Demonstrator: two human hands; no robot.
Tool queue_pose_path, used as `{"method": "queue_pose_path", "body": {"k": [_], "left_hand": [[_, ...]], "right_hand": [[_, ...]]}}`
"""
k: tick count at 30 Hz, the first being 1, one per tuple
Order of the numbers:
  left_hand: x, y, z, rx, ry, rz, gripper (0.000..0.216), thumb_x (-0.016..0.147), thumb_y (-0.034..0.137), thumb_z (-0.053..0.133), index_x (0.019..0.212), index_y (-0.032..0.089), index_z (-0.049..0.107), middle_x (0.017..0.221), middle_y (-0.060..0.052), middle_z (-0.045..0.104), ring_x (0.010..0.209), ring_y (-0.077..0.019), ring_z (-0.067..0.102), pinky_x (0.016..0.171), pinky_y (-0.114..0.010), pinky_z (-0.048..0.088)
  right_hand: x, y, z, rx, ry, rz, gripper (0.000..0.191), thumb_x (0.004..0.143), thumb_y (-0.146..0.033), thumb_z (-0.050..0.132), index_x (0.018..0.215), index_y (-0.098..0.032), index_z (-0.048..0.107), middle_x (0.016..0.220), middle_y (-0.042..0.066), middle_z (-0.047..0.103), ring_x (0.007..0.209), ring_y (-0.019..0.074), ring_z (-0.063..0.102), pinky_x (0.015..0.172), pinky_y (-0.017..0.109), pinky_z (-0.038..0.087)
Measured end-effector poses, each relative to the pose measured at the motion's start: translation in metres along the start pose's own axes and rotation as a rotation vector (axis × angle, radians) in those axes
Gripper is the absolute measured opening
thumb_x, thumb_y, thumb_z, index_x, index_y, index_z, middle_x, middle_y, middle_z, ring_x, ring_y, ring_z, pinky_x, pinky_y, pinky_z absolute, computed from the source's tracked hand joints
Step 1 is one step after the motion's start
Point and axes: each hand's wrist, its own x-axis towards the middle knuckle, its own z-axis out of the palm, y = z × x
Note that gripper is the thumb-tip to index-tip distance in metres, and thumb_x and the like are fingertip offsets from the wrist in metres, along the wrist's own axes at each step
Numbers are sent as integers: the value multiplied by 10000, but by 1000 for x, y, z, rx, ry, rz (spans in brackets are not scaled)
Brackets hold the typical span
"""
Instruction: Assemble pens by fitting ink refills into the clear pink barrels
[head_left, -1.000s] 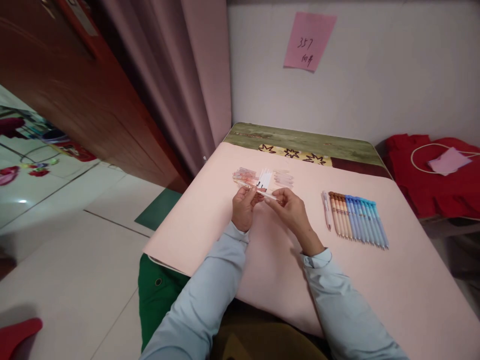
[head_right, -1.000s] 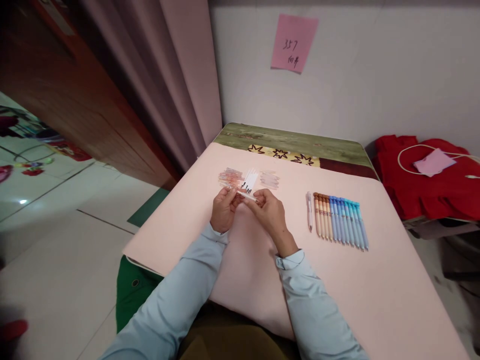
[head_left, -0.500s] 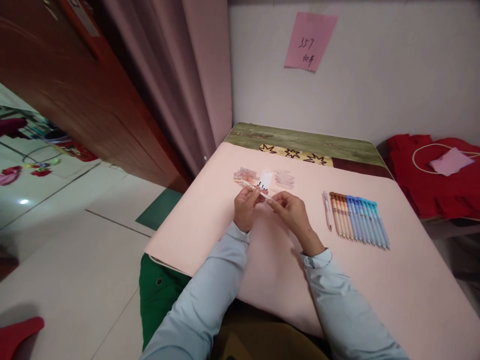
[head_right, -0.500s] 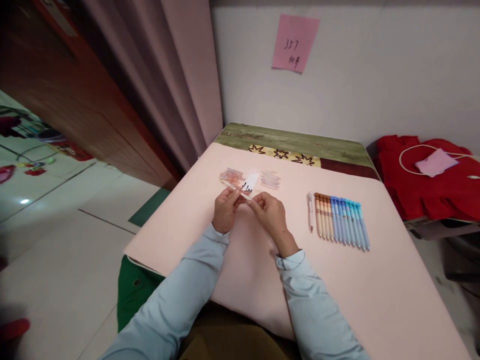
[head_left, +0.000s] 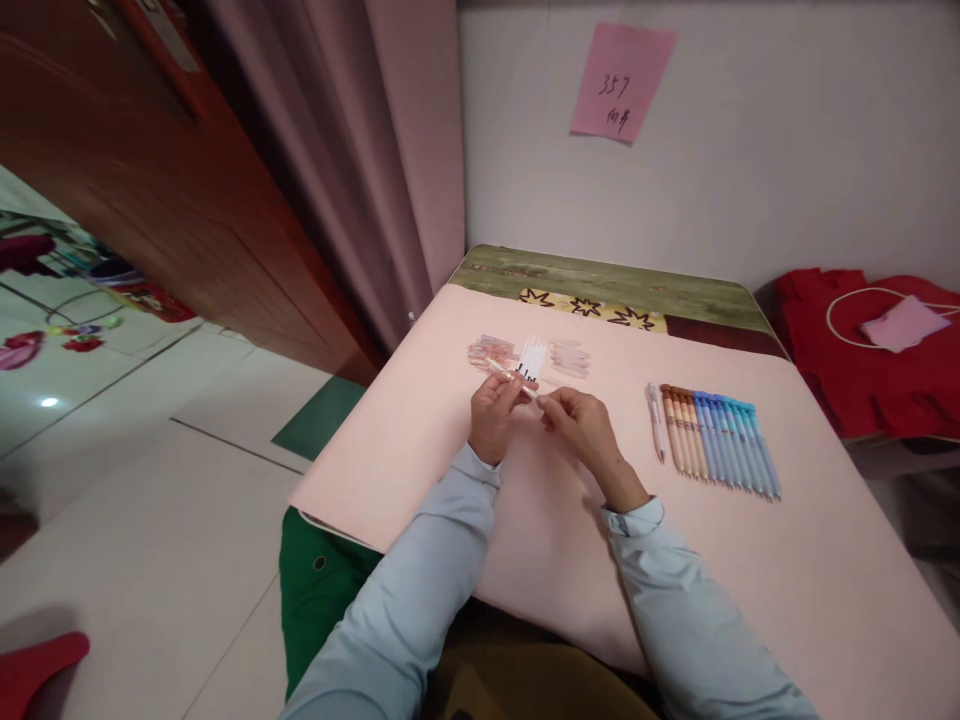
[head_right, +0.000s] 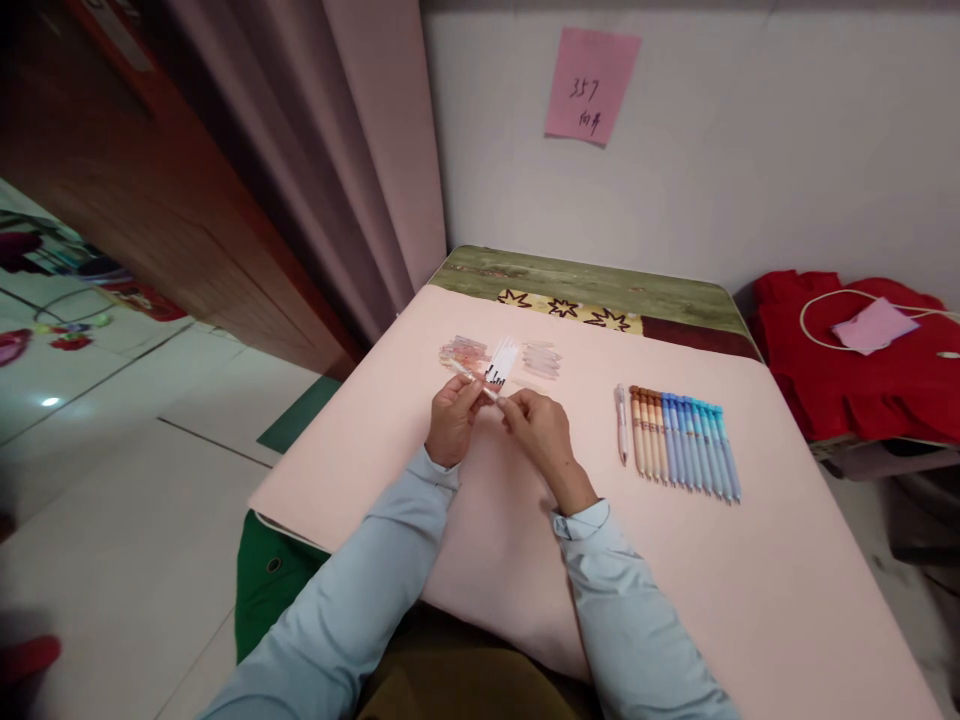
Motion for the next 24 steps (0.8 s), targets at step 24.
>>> {"method": "queue_pose_path", "body": {"k": [24], "left_hand": [[1,0,-1,91,10,22,380,779,400,751,1032,161,597,845,-67,737,693,-151,665,748,-309,520]], "right_hand": [[1,1,-1,73,-84,7,292,877,-460,593,786,-201,692,664,27,718,613,173,661,639,275,484]]}}
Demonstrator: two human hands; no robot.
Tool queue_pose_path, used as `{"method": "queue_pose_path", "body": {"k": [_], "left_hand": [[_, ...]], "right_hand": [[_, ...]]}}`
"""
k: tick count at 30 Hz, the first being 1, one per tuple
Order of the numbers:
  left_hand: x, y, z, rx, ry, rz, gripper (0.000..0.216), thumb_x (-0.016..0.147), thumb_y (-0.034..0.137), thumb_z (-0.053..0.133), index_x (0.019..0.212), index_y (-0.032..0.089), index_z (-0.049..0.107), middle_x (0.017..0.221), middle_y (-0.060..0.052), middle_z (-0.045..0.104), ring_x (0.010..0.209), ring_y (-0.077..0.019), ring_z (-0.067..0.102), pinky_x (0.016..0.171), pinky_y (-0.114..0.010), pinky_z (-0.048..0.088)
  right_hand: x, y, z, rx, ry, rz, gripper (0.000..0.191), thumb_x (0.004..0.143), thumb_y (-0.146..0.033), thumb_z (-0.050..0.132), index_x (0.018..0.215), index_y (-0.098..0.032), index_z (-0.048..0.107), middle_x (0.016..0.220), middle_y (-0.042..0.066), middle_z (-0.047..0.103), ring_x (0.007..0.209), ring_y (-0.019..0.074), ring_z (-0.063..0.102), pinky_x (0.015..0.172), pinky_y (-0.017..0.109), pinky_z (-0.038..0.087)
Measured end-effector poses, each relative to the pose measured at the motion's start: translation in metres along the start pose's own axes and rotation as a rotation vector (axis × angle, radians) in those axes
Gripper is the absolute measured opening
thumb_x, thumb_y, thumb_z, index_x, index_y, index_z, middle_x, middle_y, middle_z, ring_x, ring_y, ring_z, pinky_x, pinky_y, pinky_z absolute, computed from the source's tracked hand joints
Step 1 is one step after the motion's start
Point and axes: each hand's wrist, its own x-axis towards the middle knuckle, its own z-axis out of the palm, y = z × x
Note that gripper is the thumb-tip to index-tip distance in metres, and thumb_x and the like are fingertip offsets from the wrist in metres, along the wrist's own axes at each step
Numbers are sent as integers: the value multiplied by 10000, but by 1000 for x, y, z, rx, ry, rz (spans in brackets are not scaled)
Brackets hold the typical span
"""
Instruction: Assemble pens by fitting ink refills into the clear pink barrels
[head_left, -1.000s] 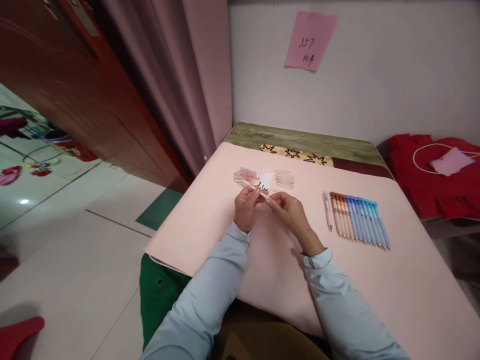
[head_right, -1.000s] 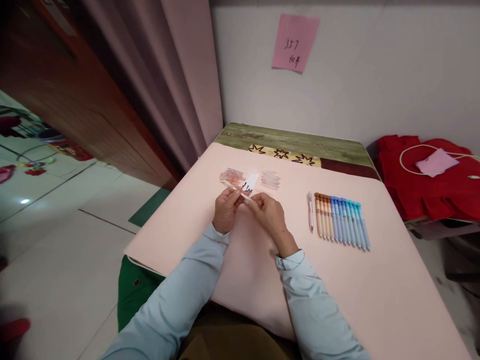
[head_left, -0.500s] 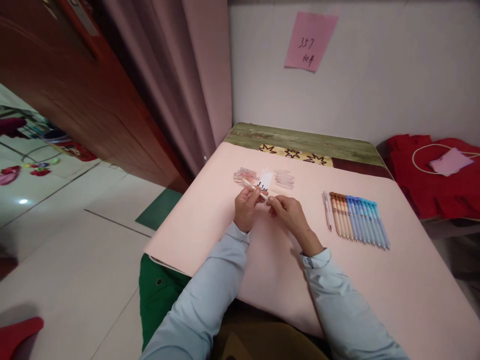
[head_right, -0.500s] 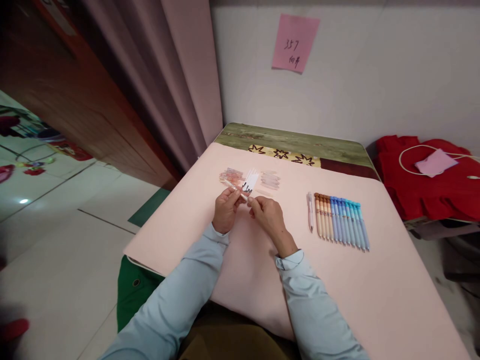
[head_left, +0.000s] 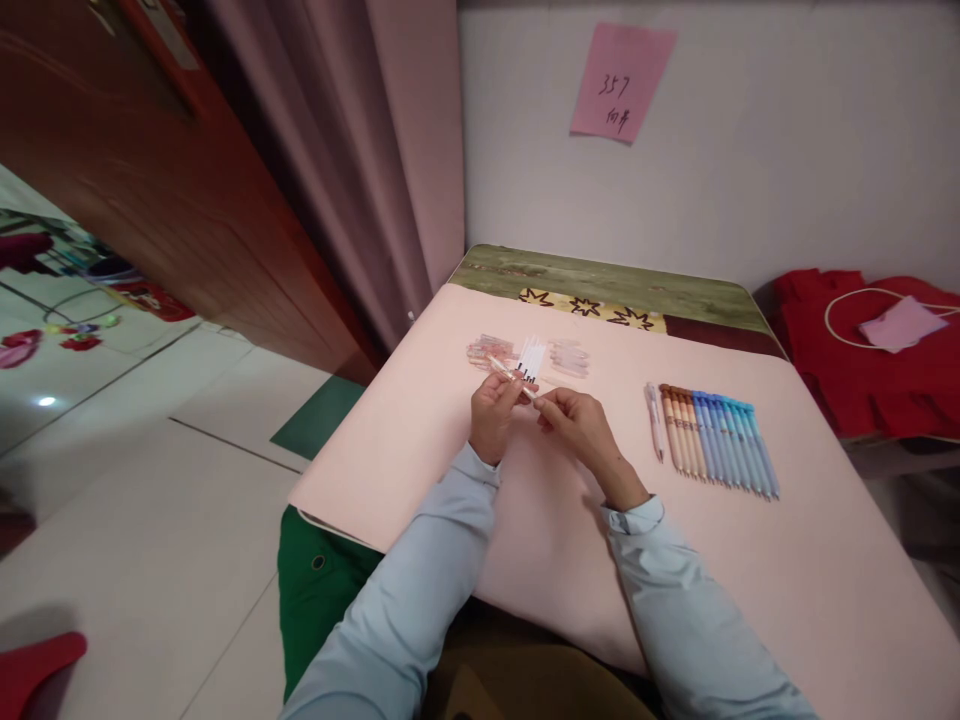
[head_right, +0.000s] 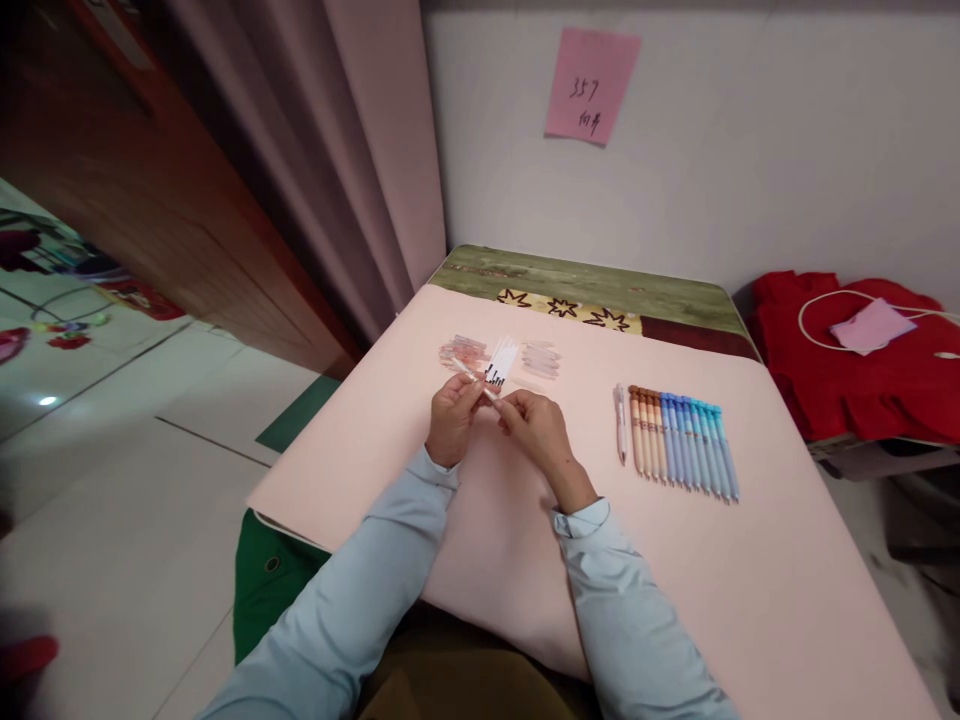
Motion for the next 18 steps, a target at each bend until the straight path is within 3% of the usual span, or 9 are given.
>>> {"method": "queue_pose_path", "body": {"k": [5,10,18], "left_hand": [[0,7,4,31,129,112,812,722,312,820,1402,241,382,712,38,650,611,-138,628,694,-286,505],[0,7,3,74,108,153,655,778,311,774,1342,216,455,707,24,635,634,-134,623,716,-285,495],[1,5,3,34,129,119,589,723,280,789,1217,196,479,693,28,646,612,-127,608,691,-281,486]], "right_hand": [[0,1,1,-23,7,4,258,848,-446,625,790,-200,678,659,25,713,613,172,651,611,267,469],[0,2,2,-8,-1,-7,266,846,-456,628,800,-198,673,667,25,714,612,170,649,612,268,470],[-2,1,2,-30,-11,-4,249,846,-437,620,776,-204,670,644,23,707,595,171,637,597,268,463]]}}
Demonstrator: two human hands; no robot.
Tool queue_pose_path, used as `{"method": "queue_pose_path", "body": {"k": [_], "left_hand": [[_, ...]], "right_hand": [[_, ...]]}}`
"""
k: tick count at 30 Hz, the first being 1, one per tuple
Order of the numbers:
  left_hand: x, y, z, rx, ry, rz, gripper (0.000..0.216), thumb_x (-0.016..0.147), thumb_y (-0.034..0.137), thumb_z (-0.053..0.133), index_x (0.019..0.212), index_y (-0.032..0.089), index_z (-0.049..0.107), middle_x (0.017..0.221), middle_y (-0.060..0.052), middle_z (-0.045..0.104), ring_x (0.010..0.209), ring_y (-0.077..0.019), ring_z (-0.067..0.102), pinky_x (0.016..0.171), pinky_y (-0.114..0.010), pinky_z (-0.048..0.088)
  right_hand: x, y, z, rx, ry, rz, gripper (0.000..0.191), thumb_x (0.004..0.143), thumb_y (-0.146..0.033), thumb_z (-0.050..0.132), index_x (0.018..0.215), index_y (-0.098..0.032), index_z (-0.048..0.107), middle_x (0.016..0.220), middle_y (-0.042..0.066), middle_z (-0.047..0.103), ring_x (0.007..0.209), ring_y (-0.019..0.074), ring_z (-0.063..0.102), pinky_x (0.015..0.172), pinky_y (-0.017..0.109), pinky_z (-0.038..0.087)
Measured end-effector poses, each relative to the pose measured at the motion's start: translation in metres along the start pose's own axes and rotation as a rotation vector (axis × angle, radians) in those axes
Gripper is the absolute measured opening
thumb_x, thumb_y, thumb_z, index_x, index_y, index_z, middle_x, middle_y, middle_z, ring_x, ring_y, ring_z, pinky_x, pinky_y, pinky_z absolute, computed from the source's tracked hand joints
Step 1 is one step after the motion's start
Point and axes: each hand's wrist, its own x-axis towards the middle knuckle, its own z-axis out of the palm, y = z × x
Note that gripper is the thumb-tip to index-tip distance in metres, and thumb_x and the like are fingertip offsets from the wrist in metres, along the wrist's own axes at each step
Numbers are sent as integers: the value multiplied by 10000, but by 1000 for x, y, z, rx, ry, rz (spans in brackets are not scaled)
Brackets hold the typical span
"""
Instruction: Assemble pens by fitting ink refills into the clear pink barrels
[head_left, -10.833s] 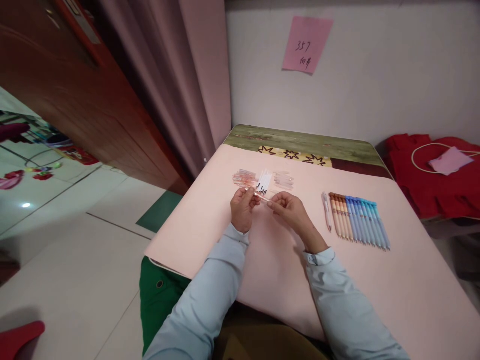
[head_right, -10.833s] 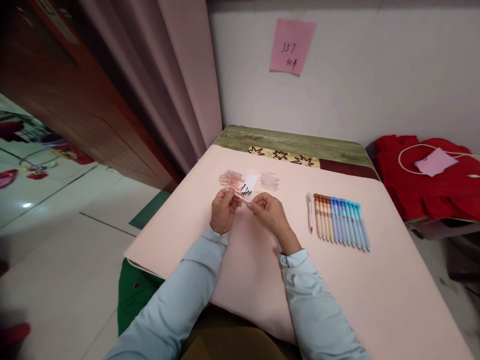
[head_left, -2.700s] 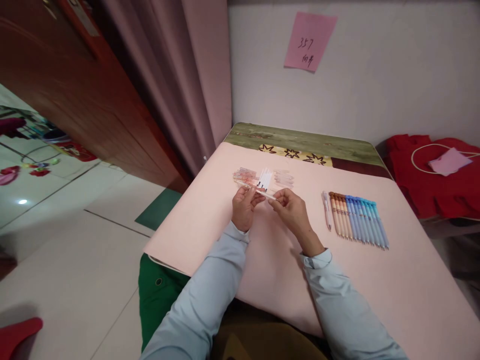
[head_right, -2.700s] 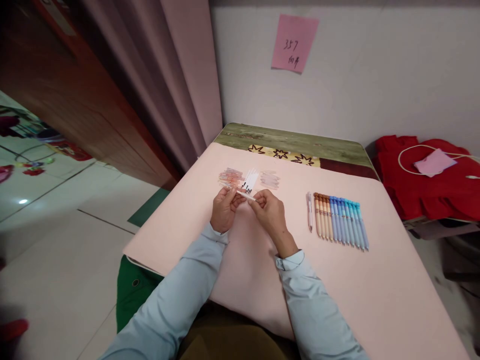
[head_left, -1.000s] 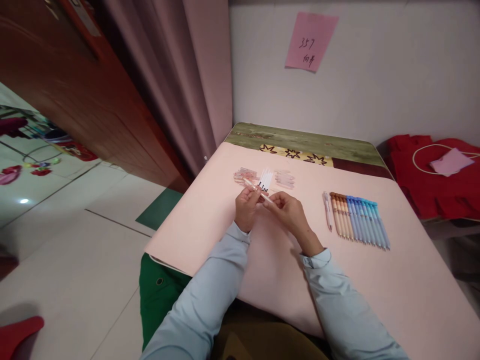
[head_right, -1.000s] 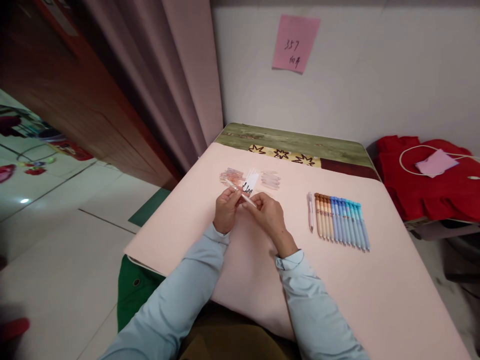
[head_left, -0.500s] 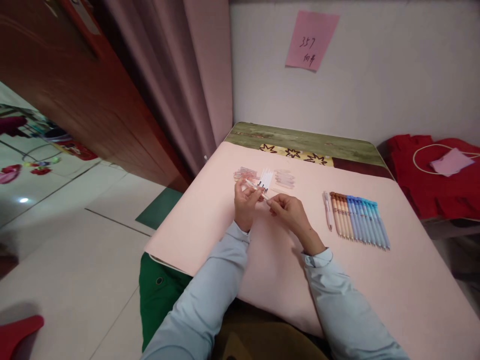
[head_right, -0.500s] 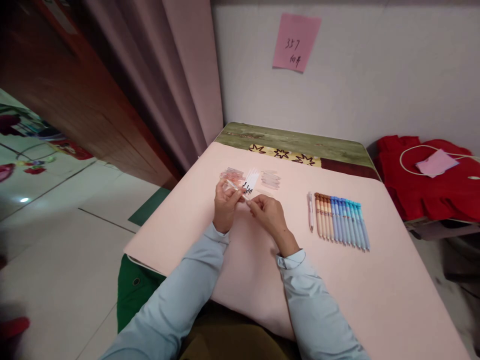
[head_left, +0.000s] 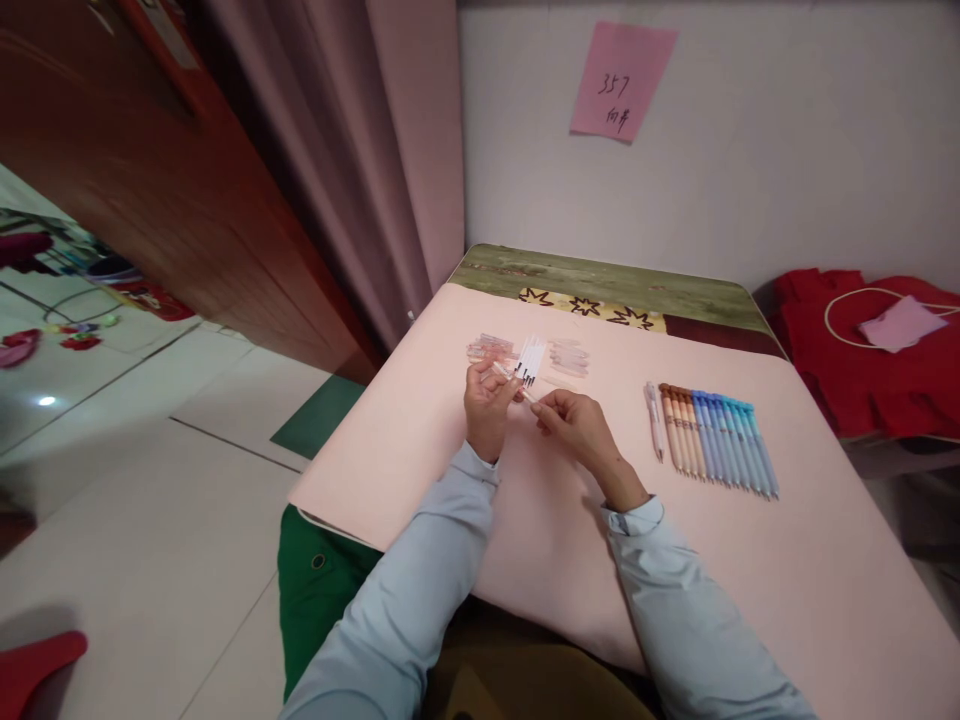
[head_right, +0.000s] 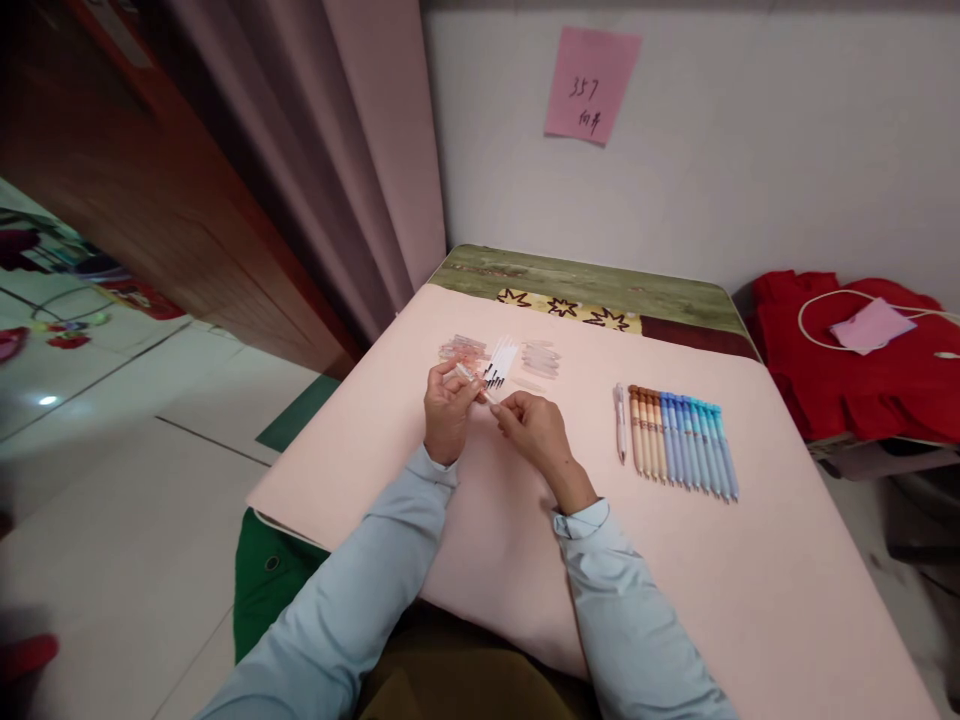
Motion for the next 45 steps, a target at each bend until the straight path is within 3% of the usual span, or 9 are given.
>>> {"method": "queue_pose_path", "body": {"k": [6,14,18,22,31,37,42,45], "left_hand": [[-2,3,1,18,5,10,674,747,295,783,1337,220,466,684,38,630,620,-127,612,712,-282,487],[-2,3,1,17,18,9,607,734,266,782,1261,195,490,666,39,635,600,-119,597,676,-266,481],[-1,2,0,8,76,5,668,723,320,801,1285,205,458,651,54,613,596,-119,596,681,-264,474],[1,0,0,1,87,12,682,718,342,809,1283,211,450,657,53,609,595,-128,604,695,-283,482],[0,-4,-5,28,83,35,635,740,272,770,1283,205,448,690,45,629,602,-113,611,686,-258,480],[1,-7,-4,65,29,32,702,696,278,799,1299,202,447,665,57,619,582,-116,618,648,-244,485],[-8,-5,-5,101,-30,23,765,708,360,802,1350,198,419,725,25,667,608,-132,651,688,-278,528],[-20,-1,-12,140,-52,-15,761,770,426,738,1399,197,375,851,-24,703,652,-140,671,694,-307,547]], "right_hand": [[0,-1,0,33,-11,-1,253,841,-447,624,793,-203,672,660,28,716,603,175,650,612,276,481],[2,1,0,40,-12,17,256,835,-451,624,788,-204,671,661,31,710,600,176,640,608,279,474],[3,4,2,92,1,9,310,778,-492,689,898,-206,673,663,10,695,570,164,608,544,259,432],[3,5,1,75,56,25,306,728,-485,736,823,-207,650,656,5,680,543,150,570,505,244,387],[1,-2,2,-65,41,29,198,811,-411,660,784,-215,661,642,-3,682,577,155,589,553,250,391],[2,-13,6,-326,138,-97,175,860,-401,651,840,-239,713,827,24,723,739,173,629,642,264,398],[-23,-11,-10,-404,173,-52,158,854,-383,665,817,-253,747,820,28,725,747,179,625,639,267,381],[-54,1,-34,-373,303,49,167,847,-373,643,845,-249,755,825,15,731,744,172,628,646,262,379]]}}
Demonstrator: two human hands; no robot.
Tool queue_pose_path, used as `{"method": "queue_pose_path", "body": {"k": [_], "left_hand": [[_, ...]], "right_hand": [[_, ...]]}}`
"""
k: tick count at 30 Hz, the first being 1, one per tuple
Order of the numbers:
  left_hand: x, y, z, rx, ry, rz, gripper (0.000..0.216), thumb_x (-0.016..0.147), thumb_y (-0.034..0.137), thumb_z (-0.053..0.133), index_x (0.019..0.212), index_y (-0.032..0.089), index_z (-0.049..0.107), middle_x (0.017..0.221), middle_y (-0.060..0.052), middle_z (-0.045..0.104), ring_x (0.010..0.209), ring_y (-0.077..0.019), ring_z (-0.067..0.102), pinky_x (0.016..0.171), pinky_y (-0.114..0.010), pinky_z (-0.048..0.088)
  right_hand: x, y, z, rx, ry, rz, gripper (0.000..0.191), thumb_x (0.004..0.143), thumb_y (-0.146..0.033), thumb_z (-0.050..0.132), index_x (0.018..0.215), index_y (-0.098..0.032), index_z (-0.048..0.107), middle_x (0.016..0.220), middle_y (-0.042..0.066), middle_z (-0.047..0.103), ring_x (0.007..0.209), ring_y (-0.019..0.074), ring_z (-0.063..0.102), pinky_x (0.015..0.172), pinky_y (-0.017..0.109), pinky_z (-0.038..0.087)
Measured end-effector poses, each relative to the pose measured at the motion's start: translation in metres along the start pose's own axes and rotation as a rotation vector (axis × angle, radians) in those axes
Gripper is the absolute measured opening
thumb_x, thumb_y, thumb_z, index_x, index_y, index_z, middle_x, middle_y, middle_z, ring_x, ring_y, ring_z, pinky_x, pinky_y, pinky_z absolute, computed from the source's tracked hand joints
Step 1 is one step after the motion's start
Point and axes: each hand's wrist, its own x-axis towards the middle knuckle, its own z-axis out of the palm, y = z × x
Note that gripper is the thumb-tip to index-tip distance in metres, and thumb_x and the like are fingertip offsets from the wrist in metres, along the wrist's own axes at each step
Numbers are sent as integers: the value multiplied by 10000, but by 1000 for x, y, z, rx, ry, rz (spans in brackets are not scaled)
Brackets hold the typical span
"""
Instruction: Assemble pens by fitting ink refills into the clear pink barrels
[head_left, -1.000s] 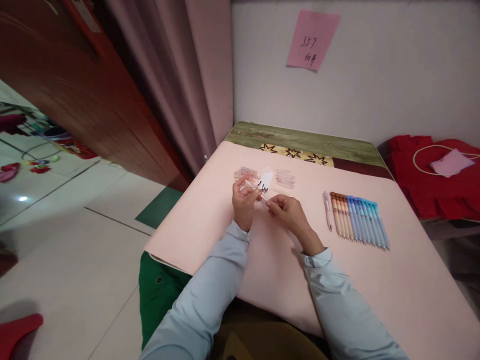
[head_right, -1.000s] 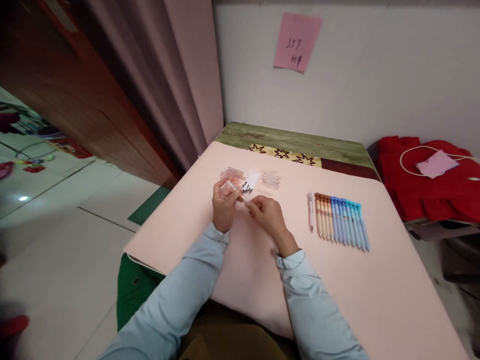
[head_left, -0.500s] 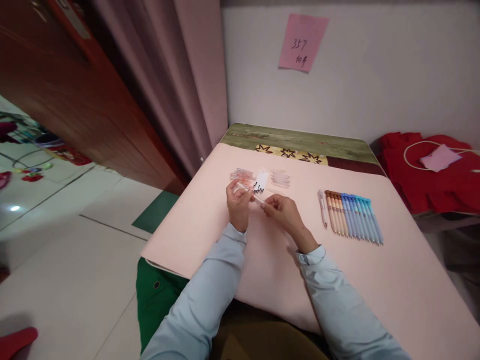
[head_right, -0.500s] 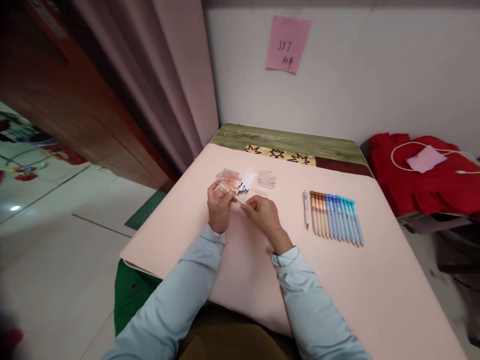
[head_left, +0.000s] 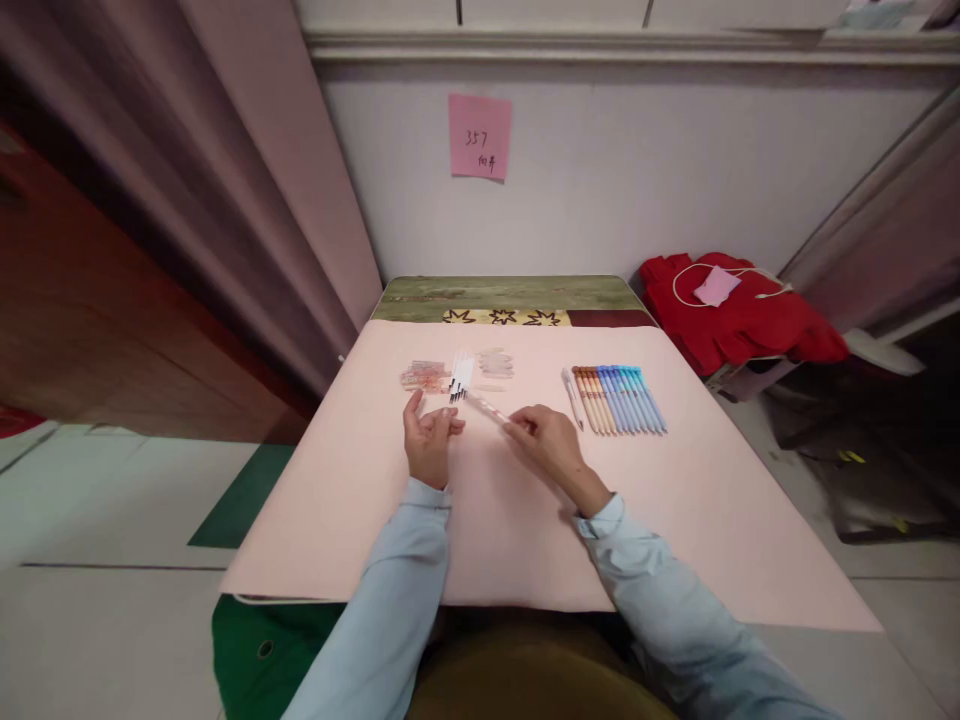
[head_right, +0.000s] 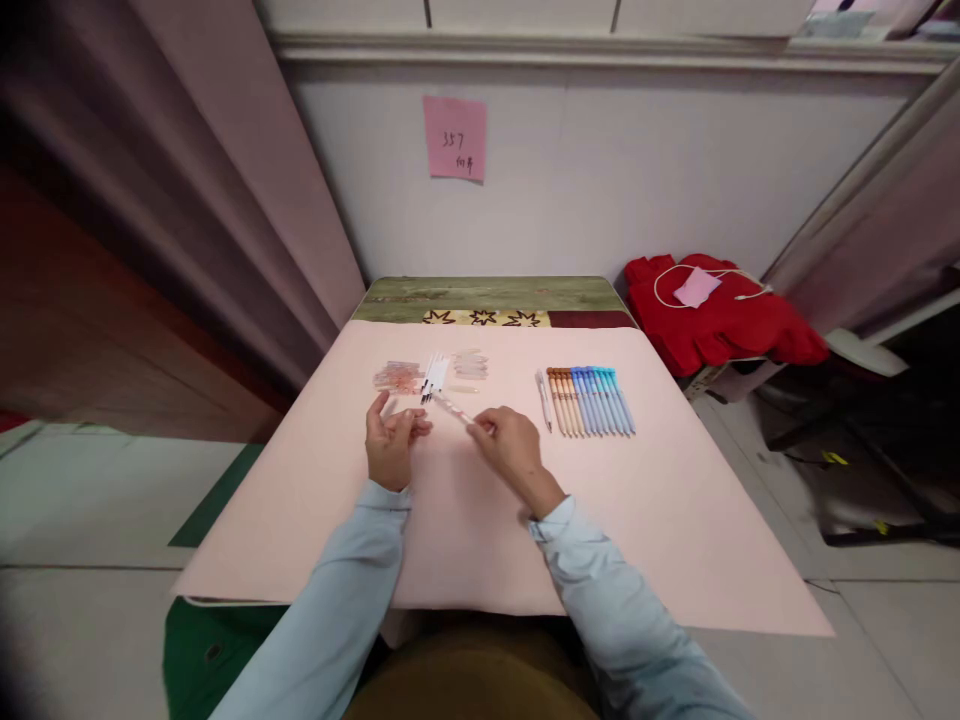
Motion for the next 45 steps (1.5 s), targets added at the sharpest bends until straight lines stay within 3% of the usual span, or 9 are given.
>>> {"method": "queue_pose_path", "body": {"k": [5,7,10,17,23,32,36,41,45], "left_hand": [[-29,3,-10,165,-107,-59,549,794,414,698,1237,152,508,855,-36,686,672,-134,652,670,-294,545],[-37,4,-11,213,-158,-48,491,792,400,697,1187,155,540,843,-23,674,674,-126,643,685,-293,548],[-42,5,-10,233,-174,-29,437,788,388,693,1136,160,562,825,-15,665,683,-126,645,705,-301,554],[-40,7,-8,214,-154,-27,389,760,364,694,1062,149,578,794,-22,664,637,-114,632,656,-278,533],[-40,5,-10,215,-163,-50,375,757,372,699,1037,147,593,800,-31,672,632,-115,633,639,-268,524],[-43,13,-14,163,-157,-120,338,783,401,690,1010,160,621,817,-40,681,633,-117,633,616,-252,513],[-46,14,-15,135,-144,-138,331,790,405,693,1006,163,631,812,-40,681,631,-116,627,613,-250,515],[-44,19,-13,88,-86,-203,308,785,386,690,985,158,637,801,-42,683,605,-111,612,587,-248,506],[-11,33,-4,49,79,-118,284,778,341,664,977,140,629,779,-44,687,549,-98,577,546,-237,475]], "right_hand": [[-19,41,-34,-240,136,266,218,846,-375,586,832,-217,736,821,37,726,750,194,630,614,274,337],[-16,51,-37,-343,149,298,237,849,-347,585,974,-204,726,909,60,736,802,211,645,630,281,342],[-8,57,-35,-436,166,276,323,886,-342,563,1149,-178,655,1062,98,719,885,230,661,662,288,369],[6,59,-23,-537,114,272,259,950,-332,484,1104,-174,621,1052,134,692,899,249,679,721,314,420],[16,64,-19,-559,180,271,270,961,-310,464,1128,-149,602,1023,147,686,873,252,677,700,312,409],[5,71,-12,-584,294,196,323,958,-421,507,1120,-181,651,1021,99,662,742,182,591,581,277,221],[5,72,-7,-605,291,152,281,966,-370,507,1052,-181,696,947,83,662,658,143,535,572,298,155],[10,71,-4,-657,275,152,292,988,-343,471,1056,-165,693,901,93,675,614,133,512,576,301,152],[13,72,-5,-672,259,151,305,992,-348,461,1041,-172,705,902,91,681,615,137,527,572,305,136]]}}
